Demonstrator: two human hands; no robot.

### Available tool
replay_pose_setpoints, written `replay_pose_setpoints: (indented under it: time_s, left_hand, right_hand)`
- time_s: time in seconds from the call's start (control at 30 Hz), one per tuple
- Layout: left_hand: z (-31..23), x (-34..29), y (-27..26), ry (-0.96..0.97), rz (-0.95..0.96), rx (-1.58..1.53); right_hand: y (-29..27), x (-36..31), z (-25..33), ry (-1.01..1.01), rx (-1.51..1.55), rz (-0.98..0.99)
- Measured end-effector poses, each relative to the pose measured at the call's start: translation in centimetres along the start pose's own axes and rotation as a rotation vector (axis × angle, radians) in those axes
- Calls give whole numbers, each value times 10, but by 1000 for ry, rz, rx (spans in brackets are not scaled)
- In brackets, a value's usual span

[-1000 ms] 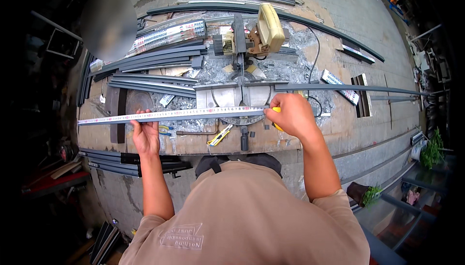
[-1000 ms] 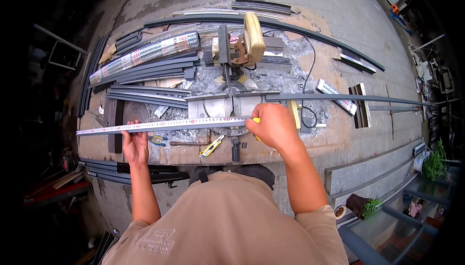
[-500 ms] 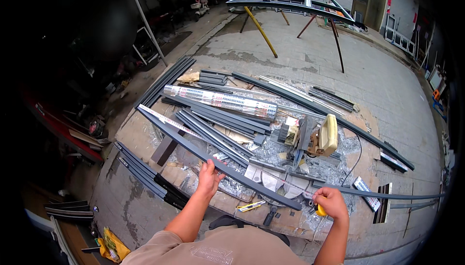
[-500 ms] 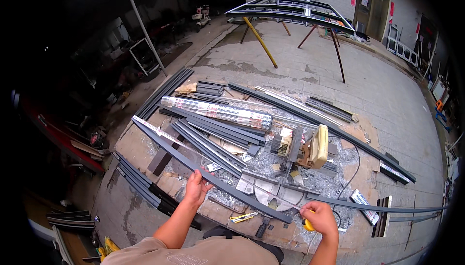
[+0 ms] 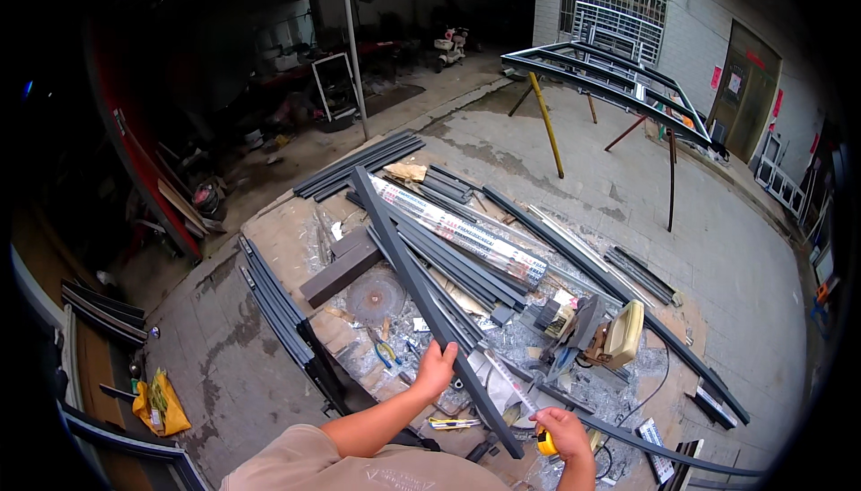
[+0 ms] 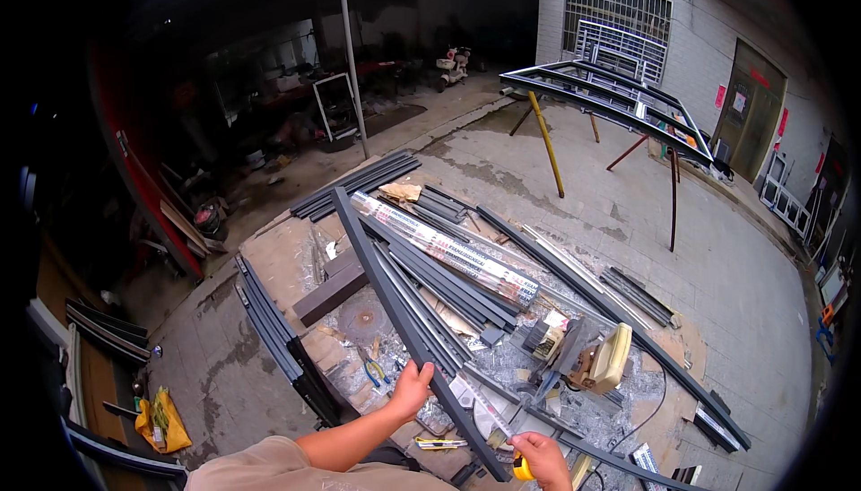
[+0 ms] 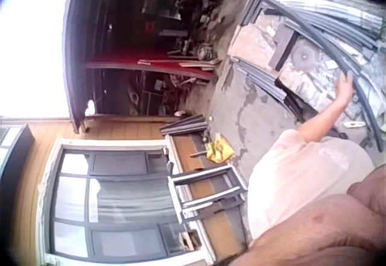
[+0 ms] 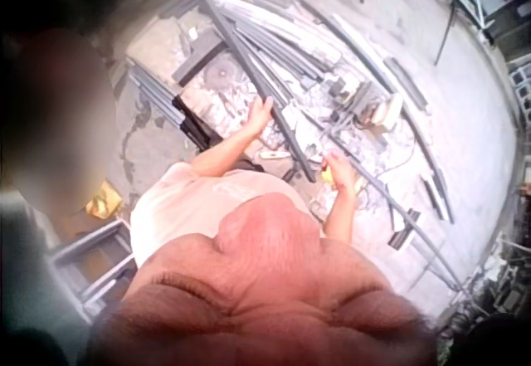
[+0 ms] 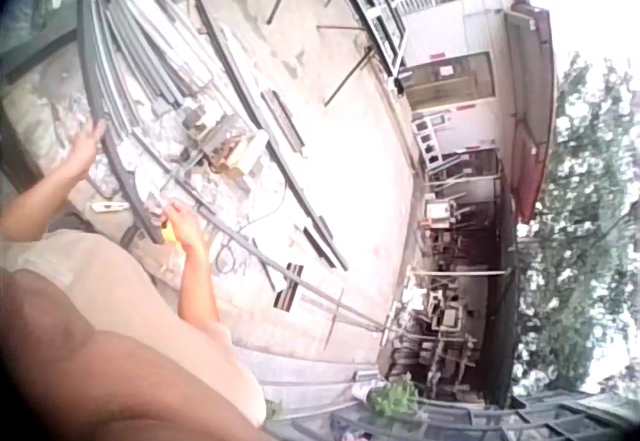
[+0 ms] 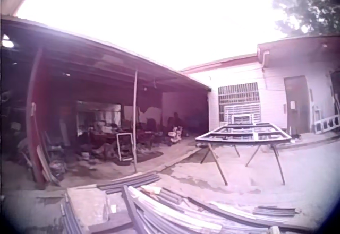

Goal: The person measures metal profiles using a tape measure on a workbench, checking lengths of long frame components and small cut segments.

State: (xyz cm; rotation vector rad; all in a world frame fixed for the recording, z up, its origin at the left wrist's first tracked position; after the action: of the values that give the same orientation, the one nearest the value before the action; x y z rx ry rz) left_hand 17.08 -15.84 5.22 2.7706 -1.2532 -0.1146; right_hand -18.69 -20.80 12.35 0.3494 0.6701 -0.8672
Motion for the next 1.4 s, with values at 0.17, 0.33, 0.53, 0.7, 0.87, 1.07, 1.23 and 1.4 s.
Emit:
replay_pose_setpoints:
  time_s: [0.17, 0.33, 0.53, 0.7, 0.87, 1.07, 1.23, 1.4]
  left_hand:
    - [-39, -19, 33, 43, 25, 147]
    - [-46, -40, 56, -12, 61, 82]
    - [-62, -73, 74, -89, 220, 39]
    - [-47, -86, 76, -94, 415, 26]
    - [-82, -57, 65, -16, 316, -222]
    - [-191, 17, 42, 95, 167, -326]
    - [-202, -12, 50, 94, 218, -400]
    - [-194, -42, 56, 88, 260, -456]
  right_hand:
    - [3, 25, -11, -45, -43, -71]
    - [56, -4, 48, -98, -647, -216]
    - [48, 24, 31, -68, -925, -109]
    - [44, 20, 10, -45, -909, 80]
    - [42, -12, 7, -3, -824, 93]
    - [9, -7, -77, 36, -898, 121]
    - [8, -20, -111, 111, -869, 188]
    - [23, -40, -133, 96, -840, 219]
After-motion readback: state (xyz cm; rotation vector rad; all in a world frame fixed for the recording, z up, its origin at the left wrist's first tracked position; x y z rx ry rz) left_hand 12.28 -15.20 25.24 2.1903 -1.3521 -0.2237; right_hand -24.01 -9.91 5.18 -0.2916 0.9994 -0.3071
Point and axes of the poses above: each hand's wrist, its own x-axis towards the middle knuckle, its own y-axis out of the palm, z = x × y, the point moved 7 cm from there along x, towards the middle knuckle, and after that the axes turned 11 degrees about y, right-handed, at the moved point
